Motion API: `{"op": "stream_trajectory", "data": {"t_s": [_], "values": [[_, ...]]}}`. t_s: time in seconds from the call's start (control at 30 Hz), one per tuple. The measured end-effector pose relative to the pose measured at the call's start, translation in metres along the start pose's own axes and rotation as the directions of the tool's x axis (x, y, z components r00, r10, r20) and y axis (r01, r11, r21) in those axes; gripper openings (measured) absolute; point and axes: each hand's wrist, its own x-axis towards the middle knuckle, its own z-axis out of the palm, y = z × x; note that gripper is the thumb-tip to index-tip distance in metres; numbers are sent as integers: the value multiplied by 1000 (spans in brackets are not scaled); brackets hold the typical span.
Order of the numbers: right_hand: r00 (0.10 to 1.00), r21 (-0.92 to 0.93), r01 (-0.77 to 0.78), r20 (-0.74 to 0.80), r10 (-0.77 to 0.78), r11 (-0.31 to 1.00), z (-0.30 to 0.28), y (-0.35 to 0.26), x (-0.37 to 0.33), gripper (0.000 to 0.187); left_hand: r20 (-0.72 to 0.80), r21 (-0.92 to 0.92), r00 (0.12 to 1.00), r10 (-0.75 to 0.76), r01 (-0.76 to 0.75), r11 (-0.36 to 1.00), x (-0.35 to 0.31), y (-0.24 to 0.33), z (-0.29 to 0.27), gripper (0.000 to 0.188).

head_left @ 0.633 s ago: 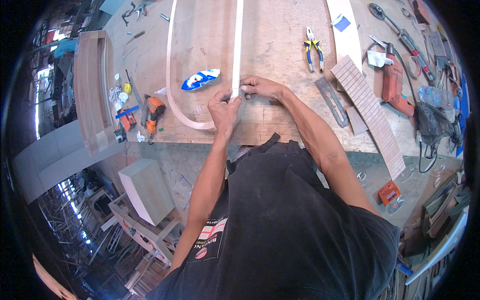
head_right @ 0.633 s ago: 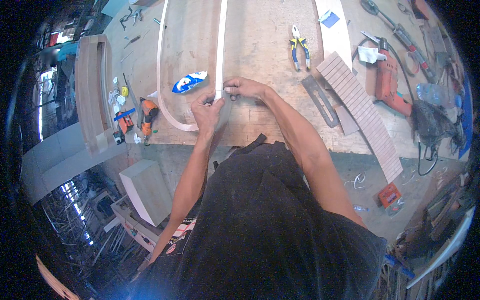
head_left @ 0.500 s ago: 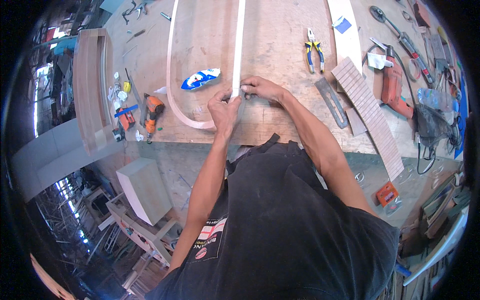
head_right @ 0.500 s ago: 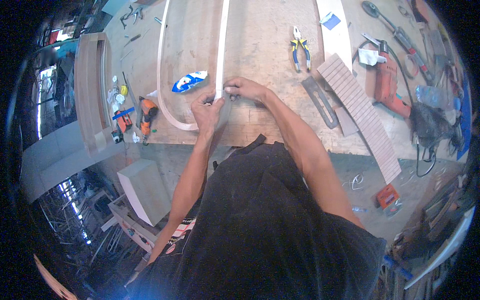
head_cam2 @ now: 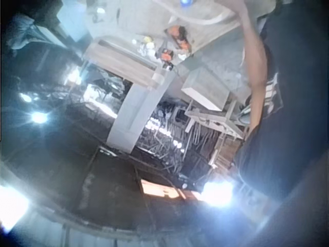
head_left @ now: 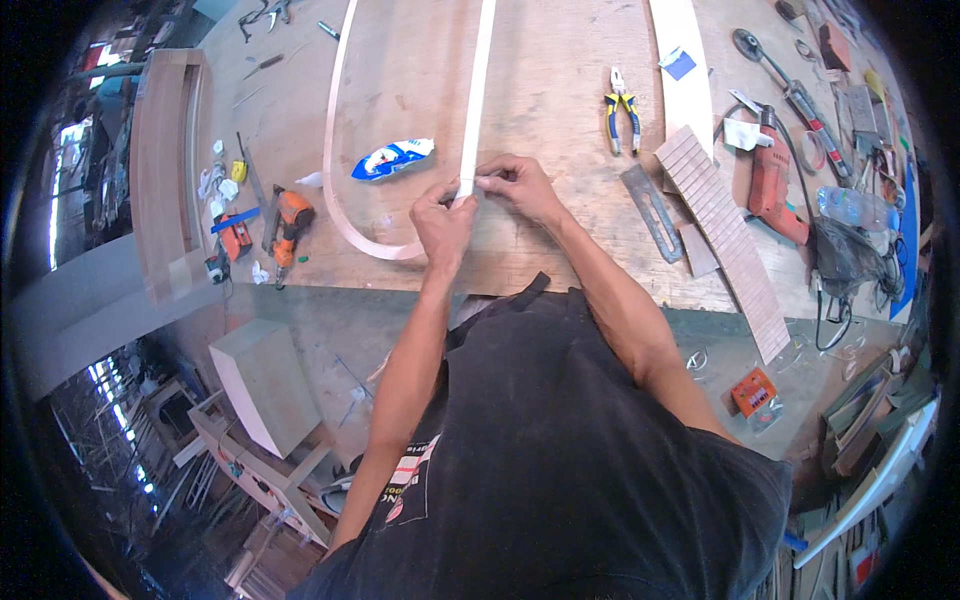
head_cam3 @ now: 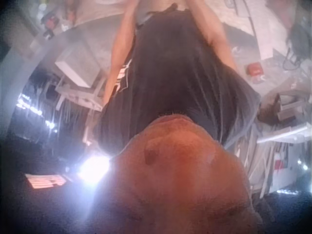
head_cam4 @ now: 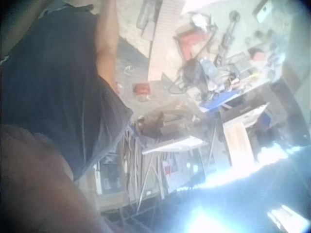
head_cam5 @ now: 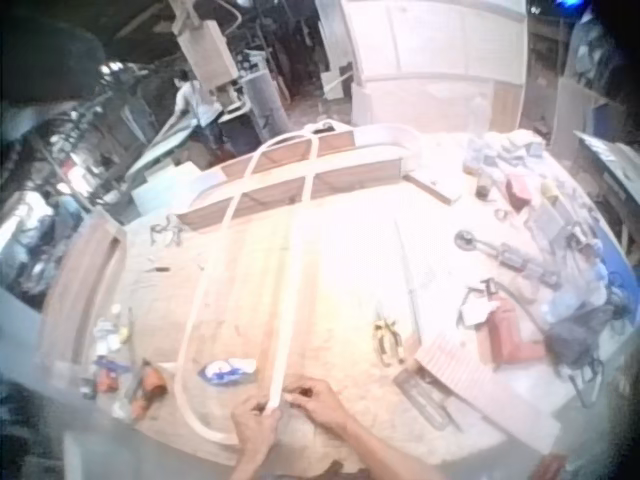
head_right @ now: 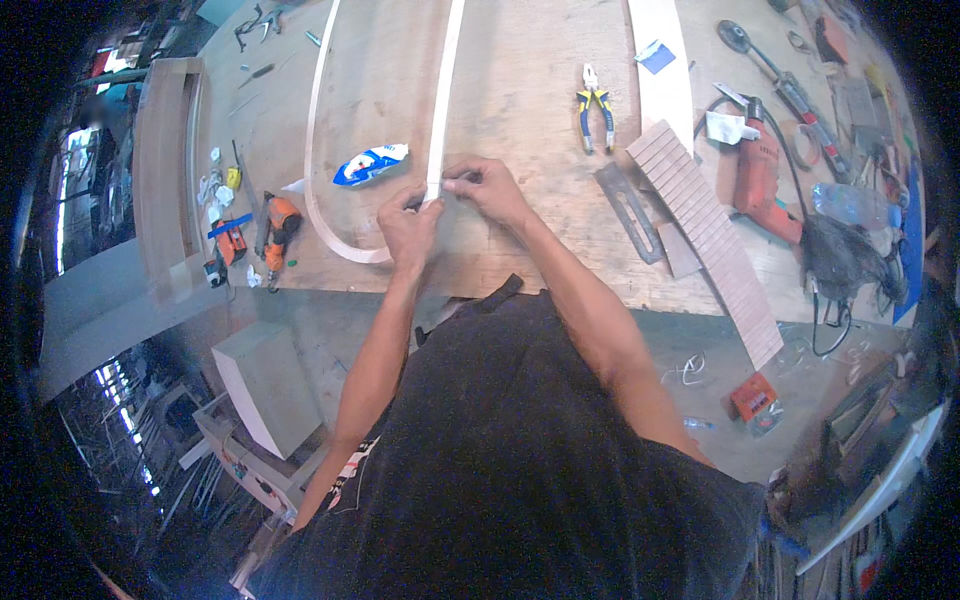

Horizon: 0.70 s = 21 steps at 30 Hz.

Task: The person applies glue to a slatted wooden piece and spreads it evenly with a scraper. They then position a curved wooden frame on the workbench and fit the glued slatted piece into the frame's edge.

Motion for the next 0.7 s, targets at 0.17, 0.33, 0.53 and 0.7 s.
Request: {"op": "stream_trajectory", "data": {"t_s": [0.17,0.33,0.53,0.7], "values": [[992,66,87,87,-93,994,-3,2,16,14,-2,-32,1000,28,-28,999,1,1,0,28],[964,25,91,249,-94,996,-14,2,38,18,23,-39,999,26,-25,999,3,-5,-2,28],[909,-111,163,403,-105,980,-23,7,56,18,48,-83,999,7,-3,997,3,3,-5,29],[898,-291,289,412,-153,912,-22,-1,54,19,48,-72,999,6,-2,997,1,-1,-4,28]]}}
